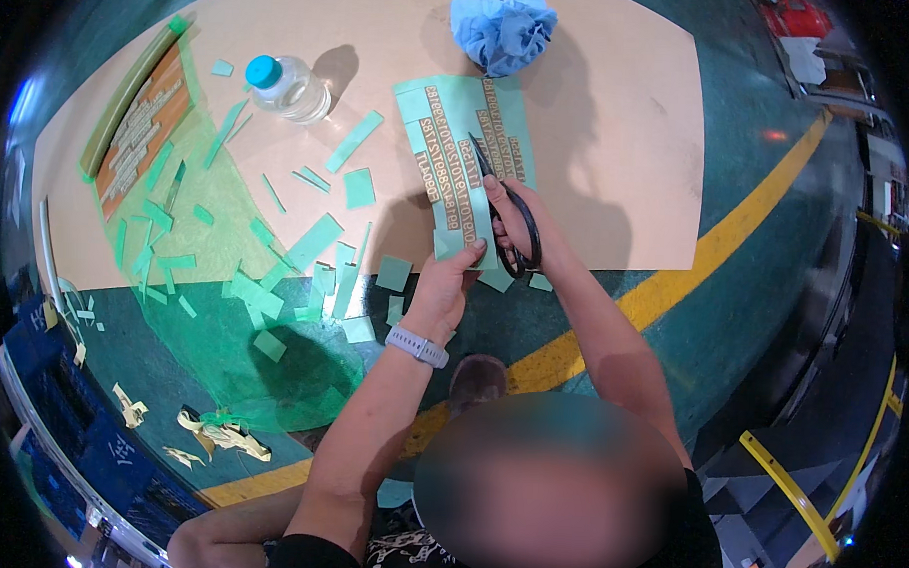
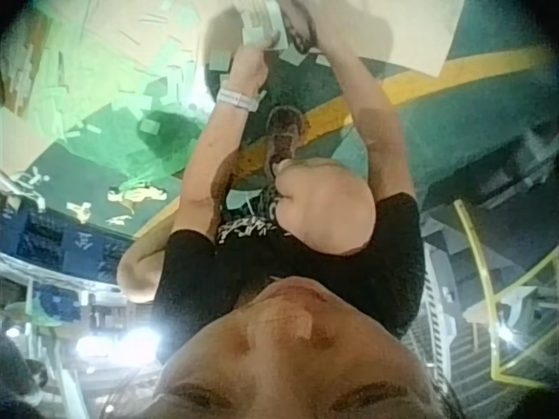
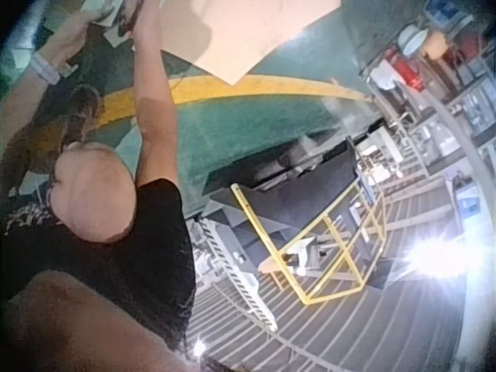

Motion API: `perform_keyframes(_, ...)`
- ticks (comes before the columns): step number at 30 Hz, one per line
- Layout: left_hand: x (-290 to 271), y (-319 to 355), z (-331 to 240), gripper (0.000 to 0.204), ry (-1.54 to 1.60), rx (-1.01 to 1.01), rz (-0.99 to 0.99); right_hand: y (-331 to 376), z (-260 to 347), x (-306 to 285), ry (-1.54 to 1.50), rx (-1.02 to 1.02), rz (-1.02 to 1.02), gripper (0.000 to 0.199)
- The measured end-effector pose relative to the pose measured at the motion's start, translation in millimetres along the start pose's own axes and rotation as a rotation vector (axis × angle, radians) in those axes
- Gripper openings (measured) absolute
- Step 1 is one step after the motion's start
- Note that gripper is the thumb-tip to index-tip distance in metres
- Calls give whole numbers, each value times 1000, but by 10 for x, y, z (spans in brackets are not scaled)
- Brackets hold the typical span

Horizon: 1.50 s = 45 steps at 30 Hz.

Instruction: The person measures a template with a tape measure and marks it with a pen, then moves to the floor to wipe a piece of green foam with a blue cloth and liquid from a bottle before cutting foam labels with shears.

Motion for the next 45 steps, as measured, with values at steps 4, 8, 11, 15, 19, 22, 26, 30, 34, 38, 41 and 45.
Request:
perform_keyframes(4,-13,68,-13,28,-29,33,-14,4,95,15,32,84,-35,46)
perform_keyframes(8,19,83,-30,28,-51,34,-7,-83,125,8,-22,3,20,46)
perform_keyframes(11,48,80,-47,29,-35,30,5,-122,71,-9,-17,-60,0,48)
perform_keyframes(15,37,109,-90,30,-51,55,24,-89,127,19,34,3,-20,47)
perform_keyframes(19,76,158,-58,32,-82,61,11,-196,123,-40,-8,1,32,47)
perform_keyframes(22,56,124,-79,33,-63,74,47,-243,168,2,-26,-36,51,50)
perform_keyframes(26,49,148,-127,35,-60,95,45,-242,174,32,-27,-39,26,46)
perform_keyframes(30,53,236,-155,35,-97,111,3,-291,152,15,-2,-12,12,46)
perform_keyframes(34,69,263,-176,34,-96,122,-10,-411,197,18,-21,-50,45,51)
perform_keyframes(38,107,305,-221,33,-103,109,-12,-419,232,30,-60,-51,42,54)
perform_keyframes(41,142,380,-253,31,-173,109,-51,-394,305,-3,106,-85,-51,53)
perform_keyframes(45,183,430,-191,30,-224,170,-50,-530,311,8,13,-159,18,51)
Point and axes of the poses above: each hand's wrist, its own y-axis away from the middle knuckle, its own x-axis out of the palm, z = x × y, the point moved 6 cm from there along -y, towards the middle knuckle, and after that the axes turned 14 degrees about -x, right-handed, at the moved point
